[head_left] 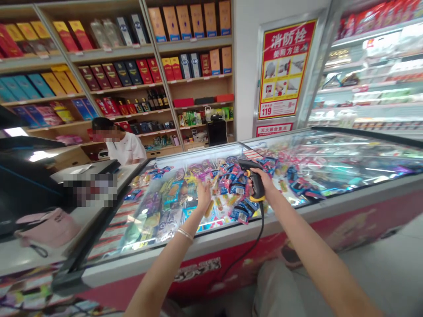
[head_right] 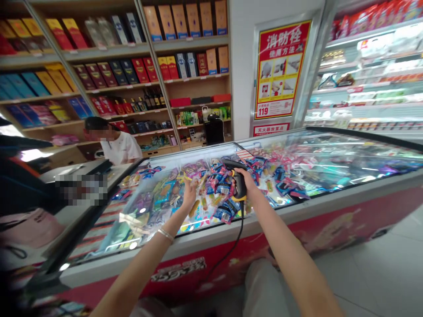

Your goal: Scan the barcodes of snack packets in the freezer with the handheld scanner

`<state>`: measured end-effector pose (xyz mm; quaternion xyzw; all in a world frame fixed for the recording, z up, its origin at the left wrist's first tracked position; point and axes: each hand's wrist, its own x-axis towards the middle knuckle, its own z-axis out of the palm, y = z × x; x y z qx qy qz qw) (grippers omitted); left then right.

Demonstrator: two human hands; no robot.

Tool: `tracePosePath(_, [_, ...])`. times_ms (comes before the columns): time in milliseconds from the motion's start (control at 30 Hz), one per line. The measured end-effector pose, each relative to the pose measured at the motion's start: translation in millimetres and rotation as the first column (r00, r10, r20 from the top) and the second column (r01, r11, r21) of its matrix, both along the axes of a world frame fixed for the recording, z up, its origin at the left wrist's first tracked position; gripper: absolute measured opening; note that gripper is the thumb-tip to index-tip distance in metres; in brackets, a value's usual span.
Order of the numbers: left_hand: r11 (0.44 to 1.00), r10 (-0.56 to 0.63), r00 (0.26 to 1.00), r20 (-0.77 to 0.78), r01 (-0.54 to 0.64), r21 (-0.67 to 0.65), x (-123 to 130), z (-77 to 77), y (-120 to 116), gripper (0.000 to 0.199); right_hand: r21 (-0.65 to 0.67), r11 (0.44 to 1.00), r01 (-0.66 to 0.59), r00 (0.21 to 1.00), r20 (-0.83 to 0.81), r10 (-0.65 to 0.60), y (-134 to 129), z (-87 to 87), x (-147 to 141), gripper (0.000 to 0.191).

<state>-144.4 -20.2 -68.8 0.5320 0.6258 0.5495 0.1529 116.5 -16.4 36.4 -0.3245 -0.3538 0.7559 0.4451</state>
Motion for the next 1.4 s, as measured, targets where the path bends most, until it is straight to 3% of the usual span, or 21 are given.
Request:
tracePosePath(167, [0.996, -0.084, 0.944, -0.318, 0.073, -0.045, 34.9, 18.7, 13.7, 0.052, -0.015, 0.997, 0.070, 0.997, -0.015, -0.070, 2.8, -33.3, 49.2, 0.023])
tracePosePath(333, [0.989, -0.140, 0.876, -0.461, 0.108, -0.097, 39.8, 18.5, 25.2, 0.054, 0.081, 0.979, 0.185, 0.983, -0.007, -0.185, 10.5, -51.8, 59.3, 0.021])
tracePosePath(533, [0.984, -0.177, 0.792, -0.584, 0.150, -0.095, 42.7, 15.9, 36.8, 0.054, 0.149, 0.969, 0.198, 0.979, 0.019, -0.203, 8.2, -49.7, 52.2, 0.021])
tracePosePath(667, [0.989, -0.138, 0.778, -0.612, 0.077, -0.126, 51.4, 20.9, 34.5, 0.056, 0.153, 0.967, 0.202, 0.977, 0.031, -0.209, 7.8, -45.0, 49.2, 0.020])
tracePosePath(933, [0.984, -0.105, 0.810, -0.576, 0.000, -0.179, 55.4, 53.2, 5.9, 0.051, 0.054, 0.981, 0.184, 0.978, 0.092, -0.189, 7.0, -35.6, 51.5, 0.018])
tracePosePath(1033, [0.989, -0.059, 0.817, -0.573, -0.028, -0.143, 27.0, 66.6, -2.7, 0.047, 0.046, 0.974, 0.224, 0.960, 0.165, -0.228, 0.2, -16.0, 52.2, 0.012])
tracePosePath(1167, [0.992, 0.066, 0.802, -0.594, -0.118, -0.049, -54.0, 79.4, -22.6, 0.039, 0.088, 0.973, 0.213, 0.964, 0.144, -0.224, -15.2, 17.9, 34.1, 0.012])
tracePosePath(1267, [0.957, 0.229, 0.777, -0.586, -0.290, -0.009, -132.9, 82.9, -45.6, 0.037, 0.132, 0.985, 0.108, 0.983, 0.136, -0.126, -26.2, 32.1, -9.8, 0.013])
tracePosePath(1400, [0.841, 0.450, 0.704, -0.550, -0.541, -0.005, -224.7, 75.8, -76.5, 0.037, 0.199, 0.979, -0.047, 0.994, 0.109, 0.026, -37.4, 27.0, -104.6, 0.016])
